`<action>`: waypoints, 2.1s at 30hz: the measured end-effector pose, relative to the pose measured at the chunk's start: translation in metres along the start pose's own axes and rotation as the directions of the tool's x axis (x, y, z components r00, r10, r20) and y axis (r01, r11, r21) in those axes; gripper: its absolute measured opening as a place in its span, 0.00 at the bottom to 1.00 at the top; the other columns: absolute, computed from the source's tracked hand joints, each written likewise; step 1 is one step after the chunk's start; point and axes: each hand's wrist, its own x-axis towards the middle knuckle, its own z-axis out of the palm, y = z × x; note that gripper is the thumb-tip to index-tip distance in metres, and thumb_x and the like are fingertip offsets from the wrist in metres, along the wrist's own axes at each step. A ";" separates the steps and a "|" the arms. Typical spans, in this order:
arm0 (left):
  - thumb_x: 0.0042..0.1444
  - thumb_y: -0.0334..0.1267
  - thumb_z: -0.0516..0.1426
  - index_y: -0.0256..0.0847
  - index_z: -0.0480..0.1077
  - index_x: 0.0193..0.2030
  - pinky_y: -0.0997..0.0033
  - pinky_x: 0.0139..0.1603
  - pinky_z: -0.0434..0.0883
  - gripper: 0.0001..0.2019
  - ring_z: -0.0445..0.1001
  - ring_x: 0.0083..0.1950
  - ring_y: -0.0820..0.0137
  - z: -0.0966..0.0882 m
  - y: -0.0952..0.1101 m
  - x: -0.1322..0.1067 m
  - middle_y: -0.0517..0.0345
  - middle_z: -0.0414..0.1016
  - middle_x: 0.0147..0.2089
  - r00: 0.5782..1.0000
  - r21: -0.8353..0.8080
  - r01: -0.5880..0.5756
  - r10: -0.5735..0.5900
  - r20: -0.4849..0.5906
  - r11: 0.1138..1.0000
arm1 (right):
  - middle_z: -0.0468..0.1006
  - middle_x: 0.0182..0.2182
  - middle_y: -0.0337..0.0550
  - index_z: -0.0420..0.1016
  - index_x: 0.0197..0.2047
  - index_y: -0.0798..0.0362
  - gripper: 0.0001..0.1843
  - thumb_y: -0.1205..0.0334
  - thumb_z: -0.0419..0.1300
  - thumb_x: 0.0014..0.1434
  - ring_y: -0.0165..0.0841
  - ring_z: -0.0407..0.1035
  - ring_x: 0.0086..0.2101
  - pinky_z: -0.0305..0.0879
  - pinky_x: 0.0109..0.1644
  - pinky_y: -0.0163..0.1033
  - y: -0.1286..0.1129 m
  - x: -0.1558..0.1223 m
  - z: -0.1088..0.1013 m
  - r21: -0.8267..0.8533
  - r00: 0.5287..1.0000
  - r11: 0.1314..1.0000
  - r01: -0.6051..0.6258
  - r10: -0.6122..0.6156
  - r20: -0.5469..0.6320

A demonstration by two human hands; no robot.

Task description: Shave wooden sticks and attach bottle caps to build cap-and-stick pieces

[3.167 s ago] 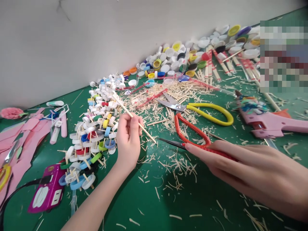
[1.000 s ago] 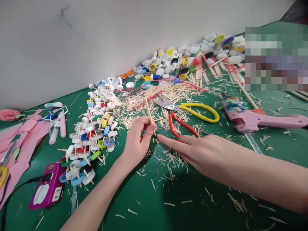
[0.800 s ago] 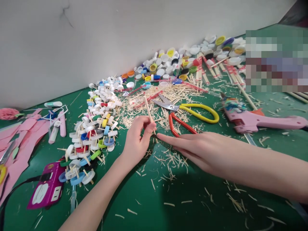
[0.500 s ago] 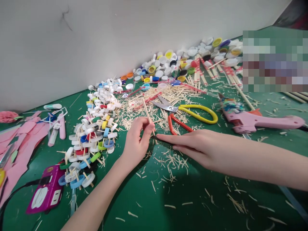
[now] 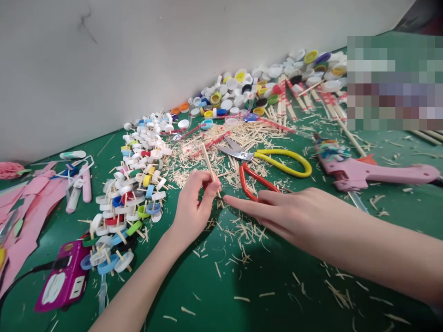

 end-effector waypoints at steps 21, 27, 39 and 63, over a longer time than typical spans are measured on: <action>0.66 0.38 0.51 0.44 0.63 0.36 0.70 0.39 0.68 0.05 0.69 0.36 0.74 0.001 -0.001 -0.002 0.61 0.67 0.34 0.999 -0.086 0.015 -0.012 0.034 0.996 | 0.72 0.31 0.38 0.46 0.70 0.49 0.45 0.74 0.52 0.50 0.26 0.58 0.18 0.35 0.24 0.39 -0.012 -0.007 0.012 -0.156 0.999 0.987 0.044 -0.039 0.037; 0.66 0.38 0.50 0.43 0.64 0.37 0.72 0.40 0.69 0.06 0.70 0.36 0.75 0.001 0.001 -0.001 0.61 0.69 0.34 1.000 -0.063 0.022 -0.021 0.020 0.998 | 0.75 0.36 0.43 0.45 0.71 0.48 0.40 0.77 0.45 0.56 0.27 0.61 0.19 0.39 0.24 0.40 -0.013 -0.005 0.011 -0.272 0.999 0.962 0.003 -0.016 -0.043; 0.66 0.37 0.50 0.43 0.63 0.37 0.74 0.36 0.68 0.06 0.69 0.34 0.76 0.001 0.002 -0.001 0.61 0.68 0.34 0.998 -0.058 -0.044 0.046 0.035 0.997 | 0.75 0.32 0.39 0.47 0.69 0.51 0.44 0.75 0.52 0.50 0.26 0.60 0.18 0.35 0.23 0.39 -0.008 -0.004 0.012 -0.211 0.995 0.976 0.063 -0.044 0.094; 0.67 0.37 0.49 0.44 0.63 0.40 0.74 0.38 0.68 0.05 0.69 0.35 0.77 -0.001 0.002 -0.001 0.63 0.68 0.34 0.998 -0.073 0.005 0.000 0.066 0.997 | 0.73 0.36 0.40 0.44 0.71 0.47 0.45 0.78 0.47 0.51 0.28 0.63 0.22 0.41 0.25 0.39 -0.015 -0.007 0.014 -0.268 1.000 0.963 0.011 -0.010 0.004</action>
